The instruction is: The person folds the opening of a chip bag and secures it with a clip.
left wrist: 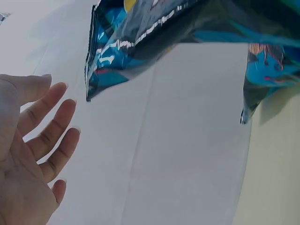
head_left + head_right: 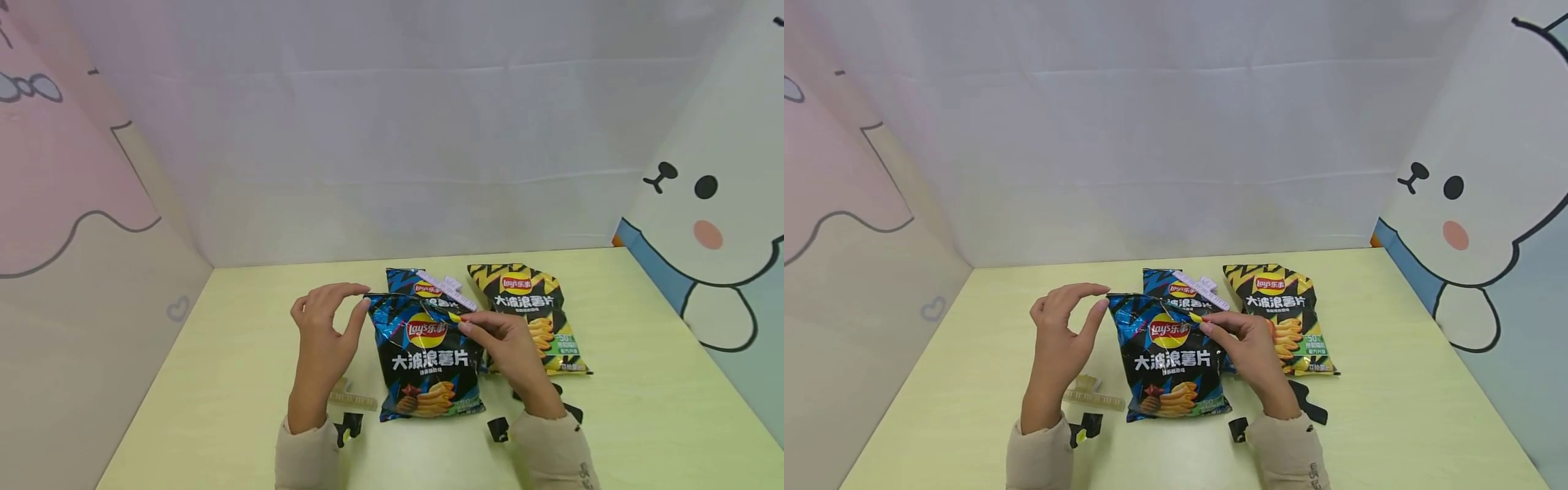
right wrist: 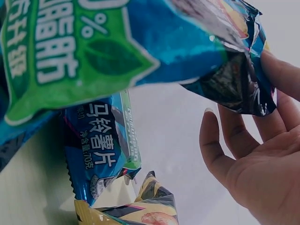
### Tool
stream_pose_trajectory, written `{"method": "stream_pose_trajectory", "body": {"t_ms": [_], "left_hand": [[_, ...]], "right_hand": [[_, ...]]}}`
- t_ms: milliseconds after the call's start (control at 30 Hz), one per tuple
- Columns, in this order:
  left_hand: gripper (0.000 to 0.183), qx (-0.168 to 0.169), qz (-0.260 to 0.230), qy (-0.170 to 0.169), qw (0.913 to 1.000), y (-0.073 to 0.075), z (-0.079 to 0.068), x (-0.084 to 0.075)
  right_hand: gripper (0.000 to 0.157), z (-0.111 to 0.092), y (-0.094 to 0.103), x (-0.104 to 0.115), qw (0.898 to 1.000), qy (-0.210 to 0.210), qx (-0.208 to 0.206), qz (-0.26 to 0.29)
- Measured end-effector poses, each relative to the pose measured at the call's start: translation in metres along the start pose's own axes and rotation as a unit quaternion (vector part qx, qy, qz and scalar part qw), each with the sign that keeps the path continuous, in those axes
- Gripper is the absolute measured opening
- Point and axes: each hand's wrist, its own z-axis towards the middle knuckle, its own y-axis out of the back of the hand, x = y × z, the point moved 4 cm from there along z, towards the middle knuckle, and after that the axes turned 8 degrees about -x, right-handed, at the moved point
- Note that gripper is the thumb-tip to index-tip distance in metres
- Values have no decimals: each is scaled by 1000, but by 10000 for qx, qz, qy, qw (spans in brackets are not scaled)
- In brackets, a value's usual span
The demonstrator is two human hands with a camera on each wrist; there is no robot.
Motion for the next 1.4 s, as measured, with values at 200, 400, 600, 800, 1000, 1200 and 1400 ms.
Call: {"method": "stream_pose_trajectory", "body": {"t_ms": [200,400,600,800,1000,1200,1400], "left_hand": [[20,420,391,242,9981,12,-3,15],[23,1072,882,662,9881,29,-15,40],[23,1433,1043,736,9814,32,-24,53],[21,1948,1255,923,9684,31,-29,60],[23,2771,1467,1356,9398,33,-34,68],[23,3184,1589,1552,9216,32,-39,78],[20,3206,1586,1537,9211,28,-41,85]], "right_hand": [[23,-1,-1,3,9994,338,33,78],[22,0,2,1,9993,364,22,94],[22,1,2,0,9996,274,11,17],[22,1,1,-1,9996,258,42,75],[23,1,1,0,9997,208,34,84],[24,1,1,1,9998,176,56,80],[24,1,1,0,9998,166,55,46]]}}
